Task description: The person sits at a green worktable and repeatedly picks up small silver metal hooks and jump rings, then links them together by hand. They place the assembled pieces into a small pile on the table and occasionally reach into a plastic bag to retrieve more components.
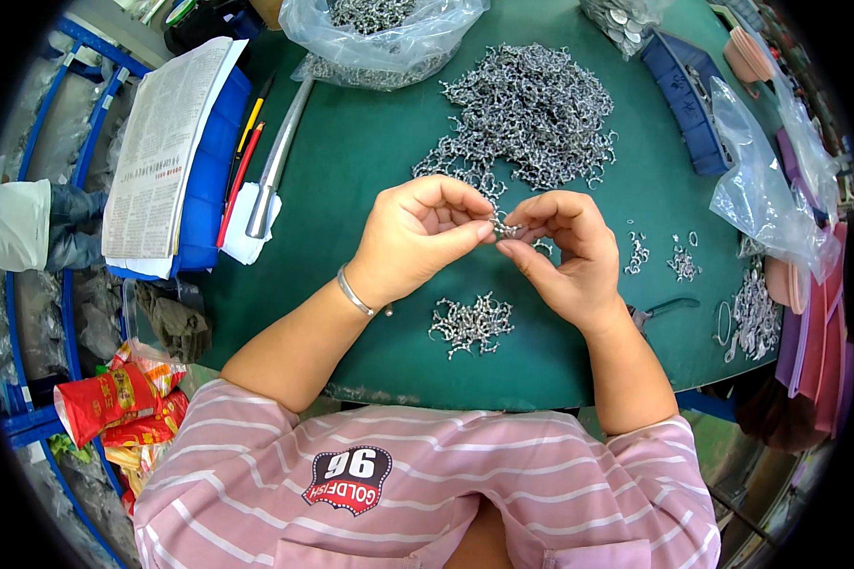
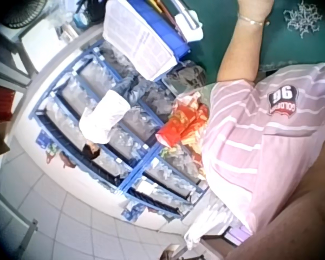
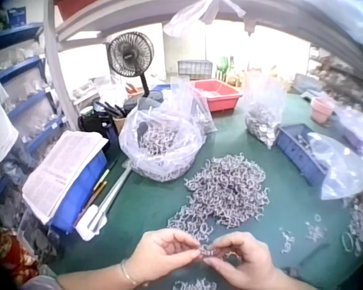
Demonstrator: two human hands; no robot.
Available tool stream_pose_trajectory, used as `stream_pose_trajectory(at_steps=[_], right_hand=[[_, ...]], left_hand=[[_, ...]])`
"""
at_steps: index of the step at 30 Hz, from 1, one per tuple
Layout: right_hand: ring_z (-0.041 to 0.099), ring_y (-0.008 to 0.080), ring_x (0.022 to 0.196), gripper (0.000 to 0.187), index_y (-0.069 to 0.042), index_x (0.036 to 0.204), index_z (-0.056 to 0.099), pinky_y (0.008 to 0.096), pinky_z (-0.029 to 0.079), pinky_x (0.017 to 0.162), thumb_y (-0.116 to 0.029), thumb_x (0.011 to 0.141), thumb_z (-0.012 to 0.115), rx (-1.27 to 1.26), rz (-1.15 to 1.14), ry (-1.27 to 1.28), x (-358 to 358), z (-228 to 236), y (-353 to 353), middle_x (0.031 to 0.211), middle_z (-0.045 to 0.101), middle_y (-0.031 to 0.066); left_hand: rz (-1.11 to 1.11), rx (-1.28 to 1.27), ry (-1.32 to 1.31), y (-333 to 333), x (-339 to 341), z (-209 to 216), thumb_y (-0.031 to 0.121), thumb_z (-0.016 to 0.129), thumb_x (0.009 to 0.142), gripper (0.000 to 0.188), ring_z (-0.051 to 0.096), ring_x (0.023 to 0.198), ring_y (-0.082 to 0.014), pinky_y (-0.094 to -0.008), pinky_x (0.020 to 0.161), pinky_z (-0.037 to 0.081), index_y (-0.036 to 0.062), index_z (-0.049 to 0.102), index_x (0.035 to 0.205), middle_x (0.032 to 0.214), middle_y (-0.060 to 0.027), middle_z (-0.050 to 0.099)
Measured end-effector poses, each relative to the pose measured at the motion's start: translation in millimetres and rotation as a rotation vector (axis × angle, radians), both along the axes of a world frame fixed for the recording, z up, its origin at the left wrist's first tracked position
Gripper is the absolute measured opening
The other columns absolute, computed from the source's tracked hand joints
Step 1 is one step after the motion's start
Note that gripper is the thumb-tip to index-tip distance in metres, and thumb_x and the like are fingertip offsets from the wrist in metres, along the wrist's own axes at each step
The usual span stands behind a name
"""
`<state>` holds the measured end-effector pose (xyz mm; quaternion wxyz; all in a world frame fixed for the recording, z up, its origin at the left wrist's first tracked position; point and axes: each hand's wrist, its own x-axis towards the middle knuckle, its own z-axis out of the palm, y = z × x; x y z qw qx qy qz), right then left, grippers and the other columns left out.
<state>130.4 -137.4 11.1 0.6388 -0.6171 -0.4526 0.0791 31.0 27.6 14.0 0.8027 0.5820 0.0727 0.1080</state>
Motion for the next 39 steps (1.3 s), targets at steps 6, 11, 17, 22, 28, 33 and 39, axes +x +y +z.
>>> stream_pose_trajectory(at_steps=[6,11,17,22,28,33,39], right_hand=[[0.066,0.0151,0.081,0.033,0.001,0.103,0.054,0.0264,0.056,0.07,0.009,0.076,0.071,-0.006,-0.036,-0.065,0,-1,-1,0.093,0.064,0.0098],[0.066,0.0154,0.08,0.033,0.001,0.103,0.053,0.026,0.056,0.07,0.009,0.076,0.07,0.003,-0.056,-0.134,-1,-1,0,0.093,0.064,0.0102],[0.066,0.0143,0.079,0.033,0.001,0.103,0.052,0.0253,0.055,0.069,0.009,0.077,0.069,0.01,-0.033,-0.07,1,1,0,0.092,0.064,0.0097],[0.065,0.0136,0.078,0.03,0.001,0.102,0.053,0.0246,0.055,0.068,0.009,0.077,0.069,0.013,-0.019,0.021,0,3,-1,0.091,0.064,0.0093],[0.064,0.0155,0.075,0.017,0.001,0.088,0.062,0.0254,0.054,0.065,0.008,0.075,0.071,-0.062,0.017,-0.094,5,5,-1,0.087,0.065,0.0087],[0.064,0.0167,0.075,0.016,0.001,0.086,0.064,0.0259,0.053,0.063,0.007,0.074,0.073,-0.087,0.021,-0.131,5,7,-1,0.084,0.065,0.0091],[0.063,0.0171,0.073,0.016,0.0,0.09,0.066,0.0272,0.051,0.064,0.0,0.076,0.073,-0.192,0.126,-0.149,15,21,-8,0.084,0.066,0.0094]], left_hand=[[0.024,0.127,-0.085,-4,-1,-1,-0.008,0.066,0.082,0.022,0.064,0.093,-0.0156,-0.0279,0.084,0.055,-0.0048,0.062,0.104,0.101,-0.0098,0.063],[-0.001,0.19,-0.123,-3,-1,-1,-0.011,0.066,0.081,0.031,0.063,0.098,-0.0174,-0.0295,0.088,0.053,-0.0055,0.06,0.111,0.106,-0.011,0.062],[0.012,0.099,-0.09,-5,0,-1,-0.007,0.066,0.082,0.027,0.064,0.095,-0.0146,-0.026,0.085,0.055,-0.0058,0.06,0.109,0.104,-0.0098,0.063],[0.0,0.07,-0.039,-5,-1,2,-0.005,0.065,0.084,0.022,0.066,0.091,-0.0163,-0.0274,0.083,0.056,-0.0069,0.061,0.105,0.101,-0.0113,0.065],[-0.001,0.049,-0.008,-2,-1,-2,-0.005,0.063,0.086,0.016,0.067,0.088,-0.0177,-0.0293,0.08,0.057,-0.0074,0.062,0.102,0.097,-0.0121,0.067],[0.0,0.033,-0.016,-2,-1,-2,-0.005,0.064,0.085,0.015,0.067,0.089,-0.0173,-0.029,0.08,0.057,-0.007,0.062,0.1,0.097,-0.0121,0.066],[-0.114,0.169,0.003,2,-1,3,-0.007,0.065,0.083,0.011,0.063,0.085,-0.0146,-0.0267,0.077,0.053,-0.005,0.064,0.094,0.096,-0.0087,0.063]])
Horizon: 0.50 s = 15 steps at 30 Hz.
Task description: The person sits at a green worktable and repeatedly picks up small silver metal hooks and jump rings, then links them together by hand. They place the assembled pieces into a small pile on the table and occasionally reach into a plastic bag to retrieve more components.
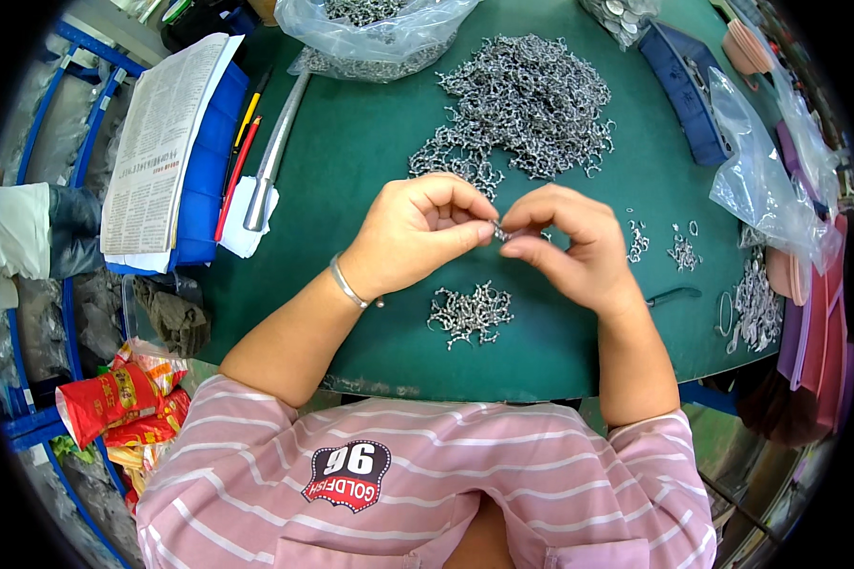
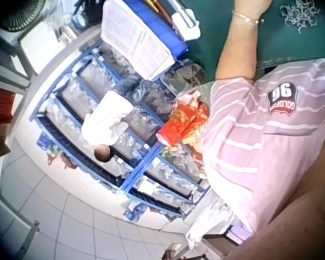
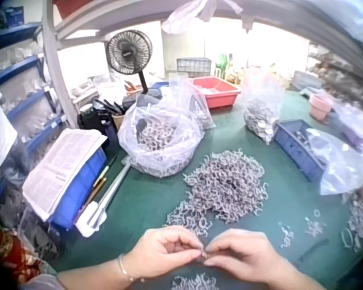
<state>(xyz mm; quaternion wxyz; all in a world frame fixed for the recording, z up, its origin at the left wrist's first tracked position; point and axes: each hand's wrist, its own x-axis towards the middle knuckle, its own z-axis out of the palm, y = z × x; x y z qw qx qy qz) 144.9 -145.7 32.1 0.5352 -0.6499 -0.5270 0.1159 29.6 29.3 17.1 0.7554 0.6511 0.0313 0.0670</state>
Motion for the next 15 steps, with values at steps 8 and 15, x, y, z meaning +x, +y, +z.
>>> stream_pose_trajectory(at_steps=[8,15], right_hand=[[0.061,0.0298,0.078,0.014,-0.002,0.087,0.066,0.0372,0.05,0.069,-0.001,0.074,0.07,-0.426,-0.087,-0.248,23,-5,-21,0.079,0.061,0.0117],[0.062,0.0298,0.077,0.015,0.0,0.088,0.062,0.0368,0.05,0.068,-0.001,0.075,0.069,-0.402,-0.063,-0.188,17,-5,-12,0.088,0.061,0.0127]], left_hand=[[-0.66,0.566,0.017,22,-10,21,0.002,0.071,0.079,0.01,0.059,0.072,-0.0111,-0.0239,0.061,0.046,0.002,0.069,0.089,0.088,-0.004,0.063],[-0.304,0.238,0.326,12,-3,16,0.006,0.07,0.084,0.014,0.059,0.068,-0.0069,-0.0204,0.061,0.049,0.0002,0.064,0.095,0.083,-0.0015,0.063]])
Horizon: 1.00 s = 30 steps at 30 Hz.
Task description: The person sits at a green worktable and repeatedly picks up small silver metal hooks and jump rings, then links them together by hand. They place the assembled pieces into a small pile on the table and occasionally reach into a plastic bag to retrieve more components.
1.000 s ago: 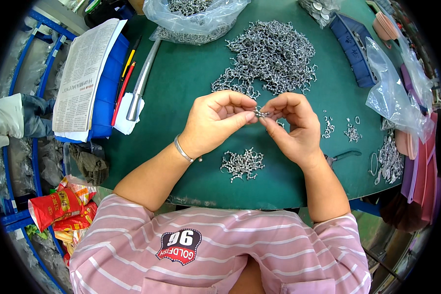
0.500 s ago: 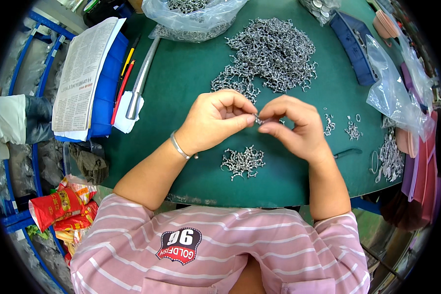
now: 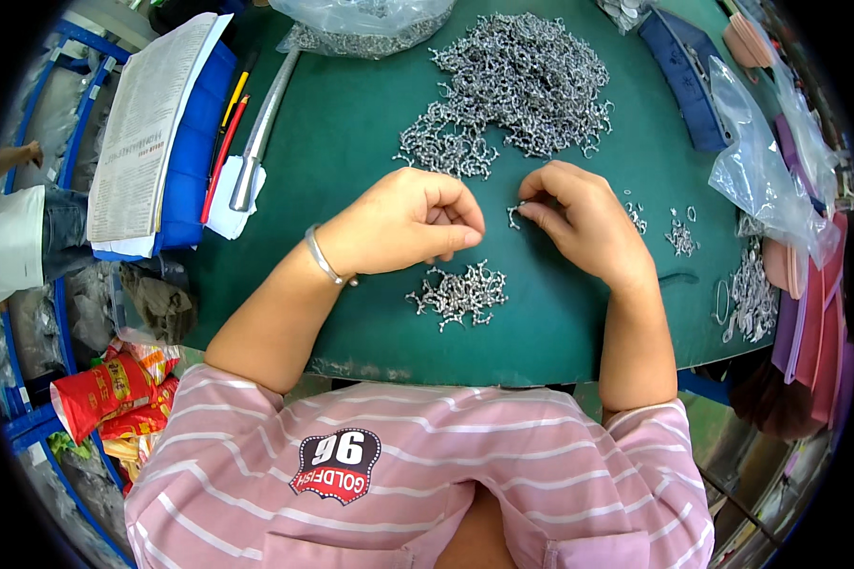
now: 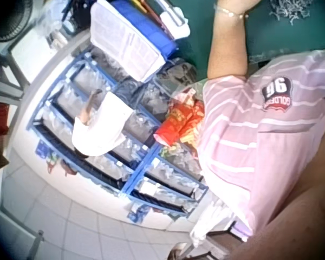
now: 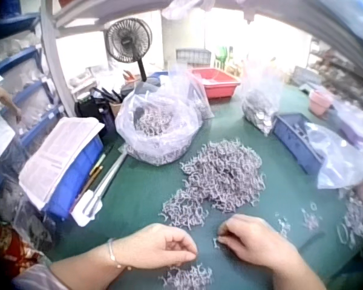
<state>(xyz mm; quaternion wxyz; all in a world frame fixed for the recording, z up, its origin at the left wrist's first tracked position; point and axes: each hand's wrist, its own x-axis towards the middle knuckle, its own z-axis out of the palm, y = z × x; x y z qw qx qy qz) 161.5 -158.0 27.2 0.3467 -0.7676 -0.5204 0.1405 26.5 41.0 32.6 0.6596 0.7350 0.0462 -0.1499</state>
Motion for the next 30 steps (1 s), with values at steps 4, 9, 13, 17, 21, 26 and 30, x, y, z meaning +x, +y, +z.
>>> stream_pose_trajectory(at_steps=[4,9,13,17,21,26,30], right_hand=[[0.063,0.024,0.074,0.018,0.0,0.094,0.059,0.0319,0.051,0.065,0.003,0.077,0.067,0.188,0.036,0.184,-17,2,10,0.089,0.062,0.0116],[0.063,0.0193,0.076,0.03,0.0,0.098,0.058,0.0294,0.052,0.065,0.008,0.073,0.07,0.379,0.071,0.071,-26,-6,17,0.088,0.06,0.0106],[0.062,0.0157,0.074,0.025,0.0,0.096,0.061,0.0261,0.05,0.06,0.003,0.074,0.073,0.338,-0.03,0.254,-20,-9,17,0.088,0.062,0.0089],[0.062,0.0172,0.068,0.011,-0.001,0.084,0.065,0.0271,0.05,0.059,-0.001,0.077,0.073,0.331,-0.032,0.153,-19,-11,16,0.079,0.063,0.0077],[0.063,0.0199,0.069,0.012,-0.001,0.086,0.065,0.0289,0.05,0.058,0.0,0.077,0.072,0.392,0.0,-0.01,-16,-13,16,0.08,0.065,0.0089],[0.065,0.0205,0.071,0.013,-0.001,0.087,0.065,0.0293,0.052,0.061,0.002,0.076,0.071,0.41,0.004,-0.106,-18,-7,18,0.083,0.066,0.0095],[0.066,0.0194,0.074,0.017,0.0,0.09,0.065,0.0278,0.054,0.066,0.005,0.075,0.07,0.496,-0.03,0.13,-24,-11,21,0.086,0.067,0.0107]], left_hand=[[0.189,-0.265,0.001,-8,3,-13,0.007,0.071,0.084,0.024,0.064,0.073,-0.0116,-0.0239,0.064,0.054,-0.0018,0.059,0.104,0.085,-0.0065,0.065],[0.268,-0.326,-0.03,-7,6,-18,0.004,0.067,0.086,0.016,0.067,0.077,-0.0154,-0.0271,0.069,0.057,-0.0033,0.062,0.1,0.087,-0.0094,0.067],[0.344,-0.389,-0.1,-6,4,-17,0.002,0.065,0.087,0.012,0.068,0.077,-0.0168,-0.0279,0.07,0.057,-0.0037,0.063,0.098,0.085,-0.0101,0.067],[0.362,-0.429,-0.104,-7,5,-14,0.003,0.065,0.088,0.012,0.069,0.078,-0.0189,-0.029,0.071,0.058,-0.0037,0.063,0.097,0.086,-0.0118,0.068],[0.37,-0.463,-0.099,-6,5,-14,0.003,0.065,0.088,0.011,0.069,0.078,-0.019,-0.0295,0.071,0.058,-0.0032,0.063,0.097,0.087,-0.012,0.068],[0.381,-0.457,-0.074,-7,5,-12,0.002,0.067,0.086,0.014,0.069,0.079,-0.019,-0.03,0.072,0.058,-0.0031,0.062,0.098,0.088,-0.012,0.067],[0.38,-0.476,-0.175,-8,5,-20,-0.002,0.068,0.083,0.021,0.068,0.083,-0.0194,-0.0306,0.075,0.058,-0.0038,0.059,0.102,0.093,-0.013,0.066]])
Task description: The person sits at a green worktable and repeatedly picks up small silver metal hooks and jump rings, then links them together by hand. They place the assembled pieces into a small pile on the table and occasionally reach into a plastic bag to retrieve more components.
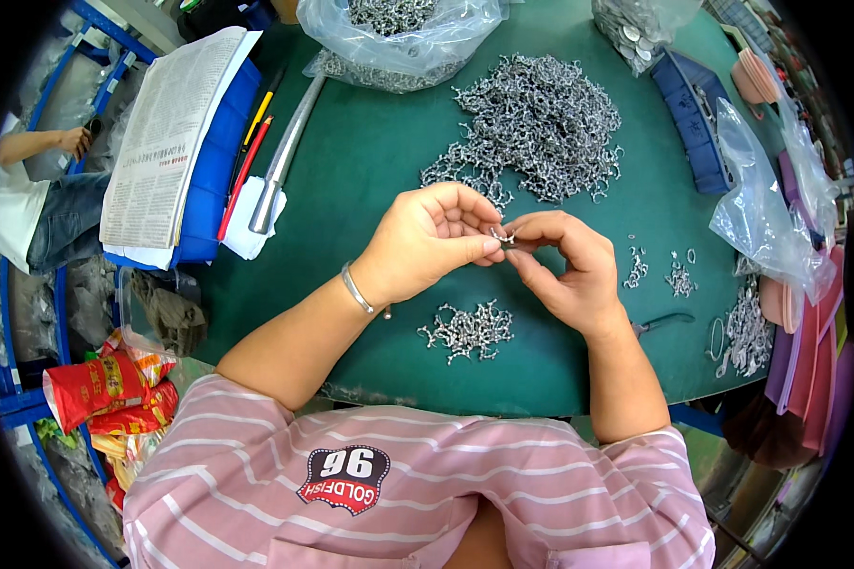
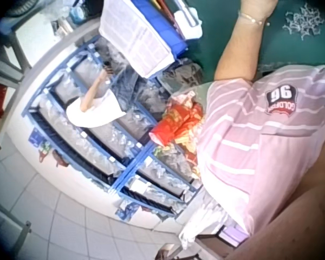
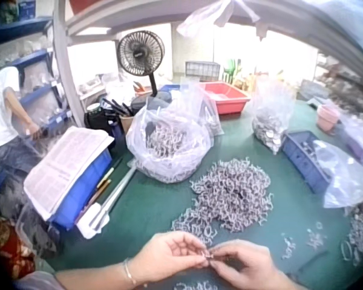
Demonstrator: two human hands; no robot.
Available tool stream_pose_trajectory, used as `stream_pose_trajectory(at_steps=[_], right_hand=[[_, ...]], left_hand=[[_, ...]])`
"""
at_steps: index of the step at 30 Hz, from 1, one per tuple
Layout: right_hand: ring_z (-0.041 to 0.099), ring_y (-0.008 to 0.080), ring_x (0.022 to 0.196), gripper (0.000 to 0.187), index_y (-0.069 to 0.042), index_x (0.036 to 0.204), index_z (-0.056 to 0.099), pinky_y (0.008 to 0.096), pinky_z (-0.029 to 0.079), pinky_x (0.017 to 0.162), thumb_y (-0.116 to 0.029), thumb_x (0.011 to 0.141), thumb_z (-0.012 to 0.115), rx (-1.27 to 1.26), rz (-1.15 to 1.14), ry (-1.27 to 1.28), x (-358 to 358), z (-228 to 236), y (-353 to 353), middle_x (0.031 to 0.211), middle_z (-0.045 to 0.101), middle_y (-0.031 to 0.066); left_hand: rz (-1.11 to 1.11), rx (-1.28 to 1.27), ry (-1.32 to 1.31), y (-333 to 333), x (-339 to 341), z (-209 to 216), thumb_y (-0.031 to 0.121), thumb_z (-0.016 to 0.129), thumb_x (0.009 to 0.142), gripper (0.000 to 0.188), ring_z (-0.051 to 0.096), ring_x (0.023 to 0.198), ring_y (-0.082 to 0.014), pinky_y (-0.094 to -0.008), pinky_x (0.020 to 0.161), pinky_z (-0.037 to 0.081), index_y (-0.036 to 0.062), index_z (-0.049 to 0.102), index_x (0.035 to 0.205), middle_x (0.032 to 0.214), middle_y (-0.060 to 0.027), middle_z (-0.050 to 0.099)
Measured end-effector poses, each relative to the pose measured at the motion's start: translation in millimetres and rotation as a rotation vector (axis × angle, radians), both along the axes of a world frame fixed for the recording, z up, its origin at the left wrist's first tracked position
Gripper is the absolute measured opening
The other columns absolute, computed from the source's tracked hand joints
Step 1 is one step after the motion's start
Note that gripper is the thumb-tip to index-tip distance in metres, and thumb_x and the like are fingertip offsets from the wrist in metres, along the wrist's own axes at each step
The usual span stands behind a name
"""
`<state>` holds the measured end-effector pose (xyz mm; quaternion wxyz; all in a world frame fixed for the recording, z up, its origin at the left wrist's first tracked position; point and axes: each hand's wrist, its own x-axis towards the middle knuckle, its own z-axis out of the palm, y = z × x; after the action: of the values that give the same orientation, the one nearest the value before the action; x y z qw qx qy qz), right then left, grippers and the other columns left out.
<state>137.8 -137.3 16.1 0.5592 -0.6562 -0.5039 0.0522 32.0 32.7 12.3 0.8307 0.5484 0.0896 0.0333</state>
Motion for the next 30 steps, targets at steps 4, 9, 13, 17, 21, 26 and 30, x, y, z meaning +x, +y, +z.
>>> stream_pose_trajectory(at_steps=[4,9,13,17,21,26,30], right_hand=[[0.066,0.0185,0.074,0.019,0.0,0.092,0.065,0.0271,0.054,0.066,0.006,0.075,0.07,0.02,-0.048,0.126,-3,-5,0,0.087,0.068,0.0108],[0.065,0.0177,0.071,0.017,-0.001,0.091,0.066,0.0267,0.052,0.061,0.006,0.076,0.07,-0.076,0.013,-0.061,3,0,-2,0.084,0.068,0.0093],[0.065,0.0176,0.069,0.016,-0.001,0.09,0.066,0.0267,0.051,0.059,0.006,0.076,0.07,-0.058,0.014,-0.082,3,-1,-2,0.082,0.067,0.0088],[0.064,0.0174,0.069,0.013,0.0,0.09,0.067,0.0267,0.051,0.059,0.005,0.078,0.068,-0.065,0.022,-0.109,5,-1,-2,0.081,0.067,0.0089],[0.064,0.0151,0.068,0.009,0.002,0.093,0.067,0.0266,0.05,0.06,0.001,0.084,0.065,-0.083,-0.07,0.007,9,1,-6,0.079,0.067,0.0091],[0.063,0.024,0.074,0.013,-0.001,0.092,0.067,0.0314,0.049,0.064,0.0,0.08,0.067,-0.294,-0.073,-0.048,21,3,-12,0.083,0.063,0.0105],[0.06,0.0298,0.08,0.017,-0.001,0.09,0.066,0.037,0.049,0.07,-0.001,0.073,0.071,-0.441,0.017,-0.195,20,4,-15,0.085,0.06,0.0117]], left_hand=[[0.028,0.018,-0.022,-2,0,1,-0.005,0.069,0.081,0.027,0.068,0.085,-0.0196,-0.031,0.077,0.058,-0.0041,0.057,0.105,0.095,-0.0138,0.065],[0.037,0.07,0.003,-2,0,5,-0.006,0.068,0.081,0.027,0.067,0.086,-0.0194,-0.0311,0.077,0.058,-0.0039,0.057,0.105,0.095,-0.0139,0.065],[0.037,0.075,-0.019,-3,0,3,-0.006,0.068,0.081,0.026,0.068,0.086,-0.0196,-0.0311,0.077,0.058,-0.0038,0.057,0.105,0.094,-0.0138,0.066],[0.053,0.088,-0.015,-3,0,2,-0.006,0.068,0.082,0.023,0.068,0.086,-0.0198,-0.0312,0.078,0.058,-0.0038,0.058,0.102,0.093,-0.0136,0.066],[0.07,0.061,-0.006,-1,0,3,-0.005,0.067,0.083,0.019,0.068,0.086,-0.0199,-0.0317,0.078,0.058,-0.0036,0.058,0.1,0.093,-0.0135,0.066],[0.076,0.064,-0.057,-2,0,1,-0.006,0.067,0.083,0.019,0.068,0.087,-0.0203,-0.0323,0.078,0.058,-0.0038,0.058,0.1,0.093,-0.0142,0.066],[0.076,0.085,-0.074,-3,1,1,-0.007,0.066,0.083,0.018,0.068,0.087,-0.0204,-0.0324,0.079,0.058,-0.0041,0.058,0.099,0.093,-0.0142,0.066]])
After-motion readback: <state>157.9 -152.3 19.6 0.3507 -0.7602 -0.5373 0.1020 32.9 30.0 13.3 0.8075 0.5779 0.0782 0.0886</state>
